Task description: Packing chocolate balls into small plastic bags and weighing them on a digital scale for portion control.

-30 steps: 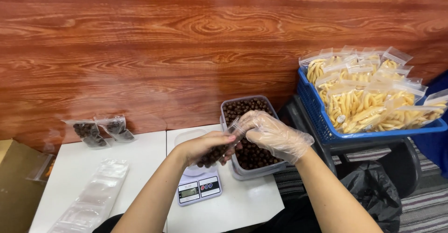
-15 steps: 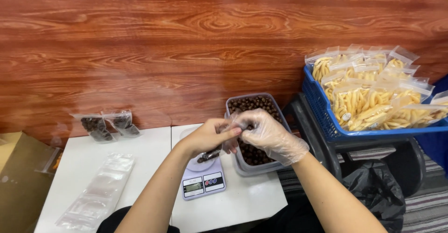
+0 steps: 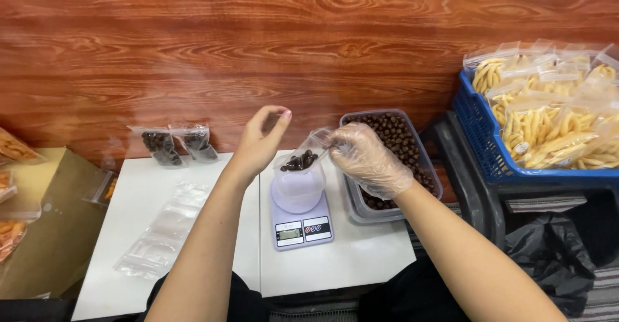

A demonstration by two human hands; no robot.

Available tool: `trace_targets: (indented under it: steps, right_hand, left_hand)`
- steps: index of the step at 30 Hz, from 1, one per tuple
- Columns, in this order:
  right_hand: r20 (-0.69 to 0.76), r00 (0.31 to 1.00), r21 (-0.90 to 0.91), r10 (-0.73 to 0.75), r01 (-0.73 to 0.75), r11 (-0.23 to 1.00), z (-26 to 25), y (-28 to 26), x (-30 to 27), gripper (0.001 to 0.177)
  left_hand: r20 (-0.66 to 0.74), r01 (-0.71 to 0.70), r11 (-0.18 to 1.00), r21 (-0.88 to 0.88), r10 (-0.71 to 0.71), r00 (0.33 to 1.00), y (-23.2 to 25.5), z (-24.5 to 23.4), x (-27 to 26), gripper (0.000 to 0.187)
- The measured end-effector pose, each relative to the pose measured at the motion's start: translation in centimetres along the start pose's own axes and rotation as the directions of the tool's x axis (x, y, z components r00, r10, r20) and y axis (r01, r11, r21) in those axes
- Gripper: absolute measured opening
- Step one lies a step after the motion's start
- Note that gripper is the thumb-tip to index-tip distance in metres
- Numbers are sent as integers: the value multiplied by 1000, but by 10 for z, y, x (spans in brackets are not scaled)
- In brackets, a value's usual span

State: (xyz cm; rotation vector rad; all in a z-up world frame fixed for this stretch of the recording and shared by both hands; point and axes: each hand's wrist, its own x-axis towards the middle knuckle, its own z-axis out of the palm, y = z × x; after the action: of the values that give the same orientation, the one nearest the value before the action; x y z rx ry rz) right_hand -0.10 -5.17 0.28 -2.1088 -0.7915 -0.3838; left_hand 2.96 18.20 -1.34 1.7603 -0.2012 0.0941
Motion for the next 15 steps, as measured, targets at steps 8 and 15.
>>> trace_targets:
  steps: [8, 15]
  right_hand:
    - [284, 945, -299, 162, -73, 951, 26, -43, 5, 12]
    - [416, 855, -381, 308, -143, 913, 15, -44, 1, 19]
  left_hand:
    - [48, -17, 996, 89, 13, 999, -4, -8, -10, 39]
    - [122, 22, 992, 128, -37, 992, 17, -9, -20, 40]
